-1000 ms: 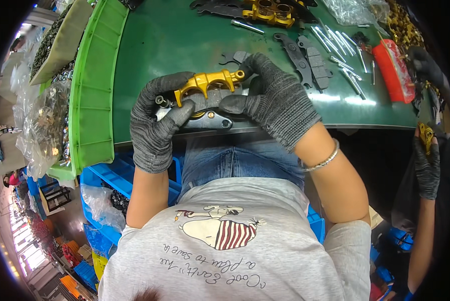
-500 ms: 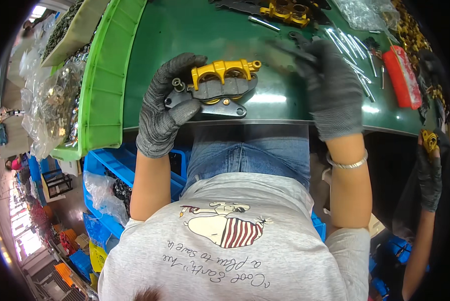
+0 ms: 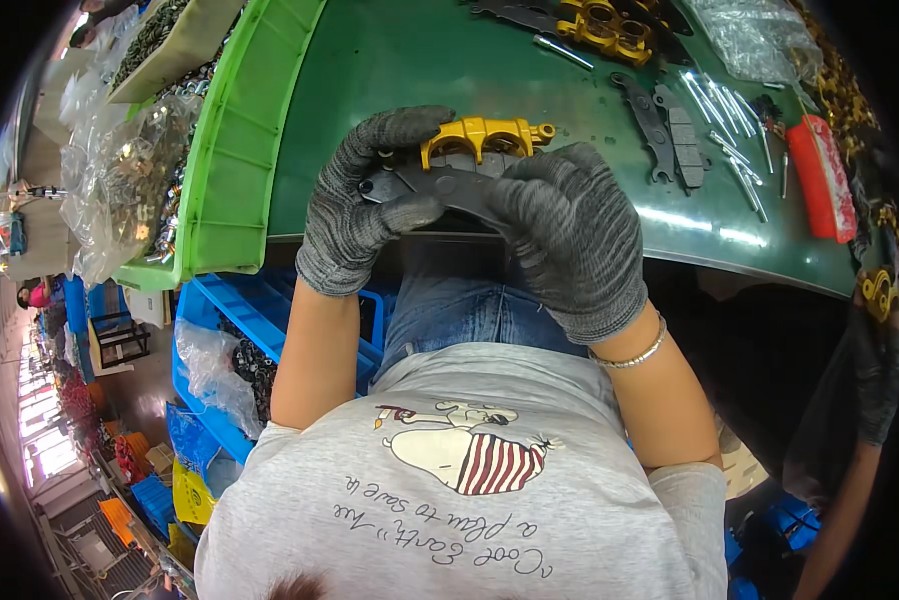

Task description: Assembling brake pads and pins into brake calipers at a factory workstation.

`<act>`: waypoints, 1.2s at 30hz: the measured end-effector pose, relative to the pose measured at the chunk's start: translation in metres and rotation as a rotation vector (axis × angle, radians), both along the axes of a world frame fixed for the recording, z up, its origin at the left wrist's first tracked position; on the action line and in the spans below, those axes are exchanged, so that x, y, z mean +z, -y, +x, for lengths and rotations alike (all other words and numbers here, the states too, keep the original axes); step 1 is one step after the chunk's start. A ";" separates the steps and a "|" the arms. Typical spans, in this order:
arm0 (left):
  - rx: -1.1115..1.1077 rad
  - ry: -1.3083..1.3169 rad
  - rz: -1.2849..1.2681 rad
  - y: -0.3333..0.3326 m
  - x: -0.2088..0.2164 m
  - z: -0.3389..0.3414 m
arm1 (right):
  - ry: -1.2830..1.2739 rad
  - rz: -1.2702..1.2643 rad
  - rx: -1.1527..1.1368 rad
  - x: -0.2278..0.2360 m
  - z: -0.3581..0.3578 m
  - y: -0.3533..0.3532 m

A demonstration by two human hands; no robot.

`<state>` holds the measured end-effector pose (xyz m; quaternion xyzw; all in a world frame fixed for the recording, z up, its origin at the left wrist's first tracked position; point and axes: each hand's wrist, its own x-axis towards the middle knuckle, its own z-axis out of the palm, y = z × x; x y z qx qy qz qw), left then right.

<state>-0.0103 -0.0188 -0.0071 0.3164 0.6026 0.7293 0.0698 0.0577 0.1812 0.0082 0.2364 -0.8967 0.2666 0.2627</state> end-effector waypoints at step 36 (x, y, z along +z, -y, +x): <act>0.053 0.049 -0.069 -0.003 0.002 0.004 | 1.144 -1.382 0.148 0.013 0.013 -0.025</act>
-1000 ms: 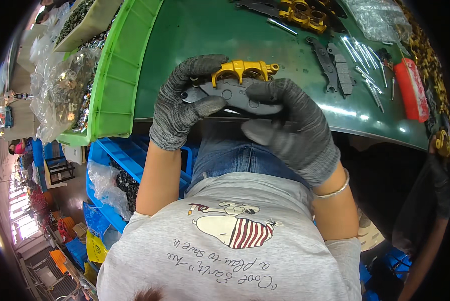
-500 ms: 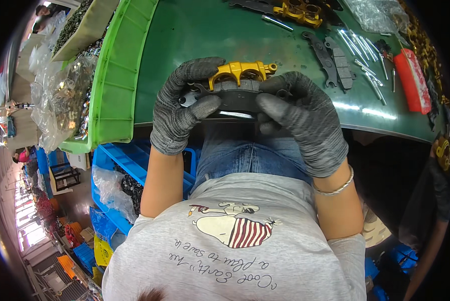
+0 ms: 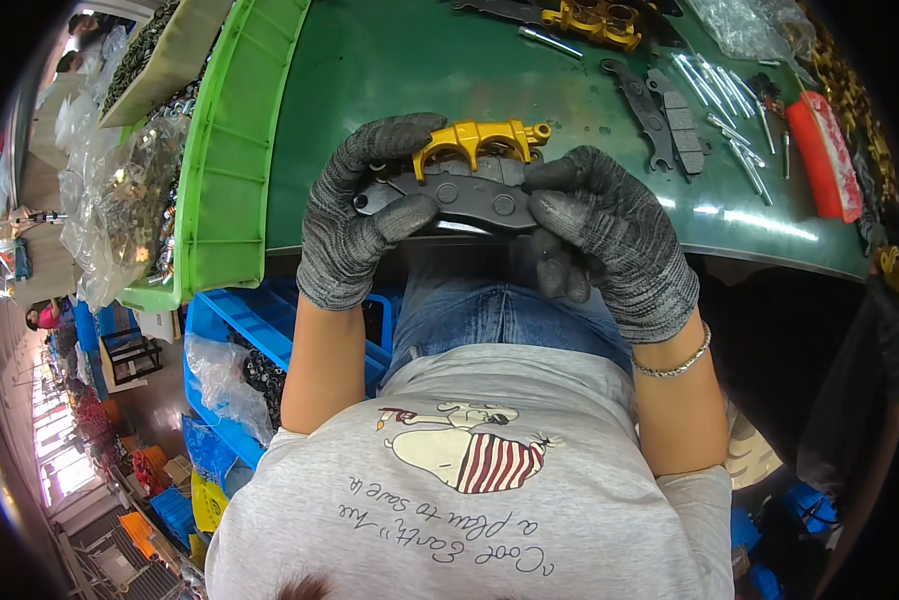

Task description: Assembling brake pads and pins into brake calipers at a factory workstation.

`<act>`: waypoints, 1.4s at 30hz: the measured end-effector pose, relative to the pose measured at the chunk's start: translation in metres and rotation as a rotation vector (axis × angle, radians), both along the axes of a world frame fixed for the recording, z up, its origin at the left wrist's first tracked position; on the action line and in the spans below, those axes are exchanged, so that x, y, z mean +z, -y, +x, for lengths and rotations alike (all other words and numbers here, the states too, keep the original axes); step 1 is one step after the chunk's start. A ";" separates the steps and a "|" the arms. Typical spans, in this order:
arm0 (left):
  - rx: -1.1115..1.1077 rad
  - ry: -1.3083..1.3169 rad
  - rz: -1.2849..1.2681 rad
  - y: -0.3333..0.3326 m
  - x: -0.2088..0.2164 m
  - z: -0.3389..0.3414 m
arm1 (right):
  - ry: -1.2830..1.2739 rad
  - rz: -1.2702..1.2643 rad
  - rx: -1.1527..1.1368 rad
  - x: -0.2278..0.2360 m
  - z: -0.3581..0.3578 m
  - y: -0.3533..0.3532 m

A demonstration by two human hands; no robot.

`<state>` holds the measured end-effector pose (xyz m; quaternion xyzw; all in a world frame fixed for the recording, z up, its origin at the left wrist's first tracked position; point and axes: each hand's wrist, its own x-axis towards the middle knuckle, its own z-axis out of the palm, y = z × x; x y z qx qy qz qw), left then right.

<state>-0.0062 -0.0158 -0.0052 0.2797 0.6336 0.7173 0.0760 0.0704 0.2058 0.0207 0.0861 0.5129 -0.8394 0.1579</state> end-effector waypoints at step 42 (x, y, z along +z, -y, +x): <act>-0.073 -0.523 -1.291 -0.049 0.084 -0.012 | -0.514 1.424 -0.130 0.007 -0.097 -0.032</act>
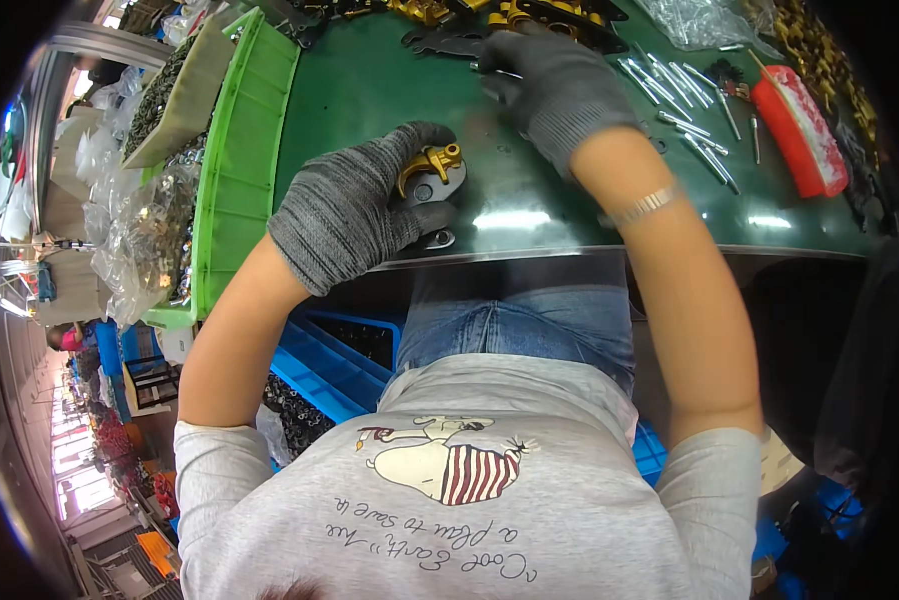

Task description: Assembling brake pads and pins into brake calipers at a factory workstation.

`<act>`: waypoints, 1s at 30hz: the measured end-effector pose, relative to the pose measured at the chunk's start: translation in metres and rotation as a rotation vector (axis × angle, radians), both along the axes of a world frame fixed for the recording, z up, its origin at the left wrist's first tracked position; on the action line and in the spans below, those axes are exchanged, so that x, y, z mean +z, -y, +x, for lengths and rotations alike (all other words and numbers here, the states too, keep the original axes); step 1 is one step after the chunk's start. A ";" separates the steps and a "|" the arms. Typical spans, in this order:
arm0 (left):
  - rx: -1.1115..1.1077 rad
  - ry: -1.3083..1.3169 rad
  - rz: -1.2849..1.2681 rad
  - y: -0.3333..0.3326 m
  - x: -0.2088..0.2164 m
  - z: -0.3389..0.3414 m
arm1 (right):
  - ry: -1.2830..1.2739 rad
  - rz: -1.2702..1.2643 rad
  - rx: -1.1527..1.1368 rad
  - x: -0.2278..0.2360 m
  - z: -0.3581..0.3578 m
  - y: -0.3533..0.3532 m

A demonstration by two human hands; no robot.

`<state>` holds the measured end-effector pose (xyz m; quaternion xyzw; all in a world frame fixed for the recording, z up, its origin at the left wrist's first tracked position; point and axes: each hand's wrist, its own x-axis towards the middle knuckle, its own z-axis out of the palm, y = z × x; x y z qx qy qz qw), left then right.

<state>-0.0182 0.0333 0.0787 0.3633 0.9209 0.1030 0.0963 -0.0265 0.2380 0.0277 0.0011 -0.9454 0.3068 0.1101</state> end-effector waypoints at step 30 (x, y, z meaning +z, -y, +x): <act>0.044 0.046 0.153 0.026 -0.017 -0.010 | -0.017 0.691 0.280 -0.012 0.004 0.027</act>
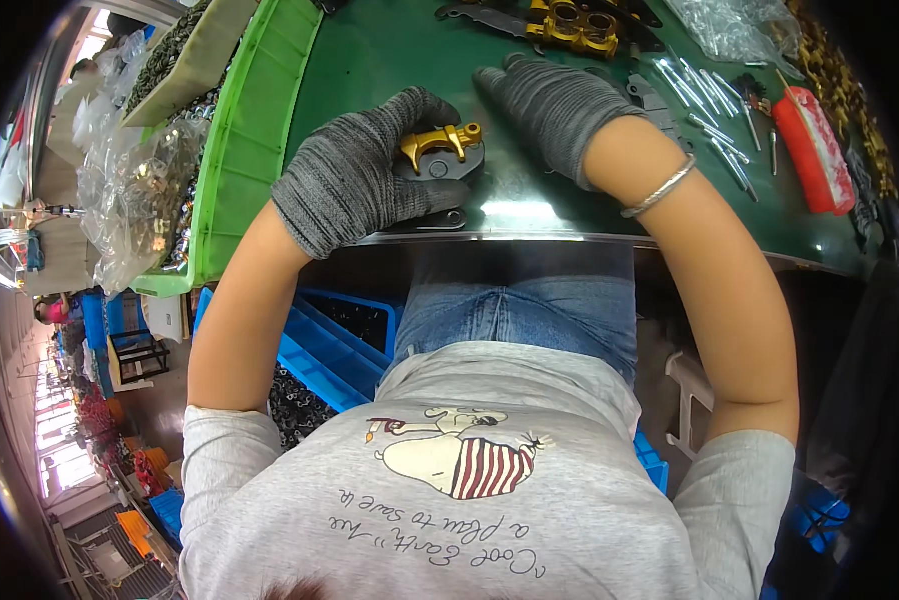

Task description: Assembling brake pads and pins into brake calipers at a factory workstation.

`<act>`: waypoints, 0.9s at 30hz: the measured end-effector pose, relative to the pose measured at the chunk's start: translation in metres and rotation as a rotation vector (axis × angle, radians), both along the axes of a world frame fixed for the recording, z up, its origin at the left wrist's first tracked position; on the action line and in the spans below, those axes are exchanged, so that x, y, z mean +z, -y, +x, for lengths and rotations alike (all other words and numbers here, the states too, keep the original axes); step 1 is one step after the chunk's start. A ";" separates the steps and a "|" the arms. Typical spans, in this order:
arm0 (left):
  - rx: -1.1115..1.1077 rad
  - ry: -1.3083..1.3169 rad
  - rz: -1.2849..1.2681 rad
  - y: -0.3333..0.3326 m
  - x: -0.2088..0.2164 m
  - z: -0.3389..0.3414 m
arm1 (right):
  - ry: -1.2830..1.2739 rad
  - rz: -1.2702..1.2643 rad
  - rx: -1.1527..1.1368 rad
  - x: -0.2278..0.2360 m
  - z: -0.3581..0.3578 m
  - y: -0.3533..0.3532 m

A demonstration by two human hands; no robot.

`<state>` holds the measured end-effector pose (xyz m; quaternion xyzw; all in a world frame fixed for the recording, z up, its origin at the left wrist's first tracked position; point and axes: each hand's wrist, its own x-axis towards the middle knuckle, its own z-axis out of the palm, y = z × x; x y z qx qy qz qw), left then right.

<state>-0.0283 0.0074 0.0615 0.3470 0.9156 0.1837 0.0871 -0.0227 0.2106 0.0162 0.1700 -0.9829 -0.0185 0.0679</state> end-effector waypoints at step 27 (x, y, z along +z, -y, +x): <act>0.009 0.063 -0.007 0.002 0.007 0.000 | -0.124 0.102 0.224 0.073 0.041 0.044</act>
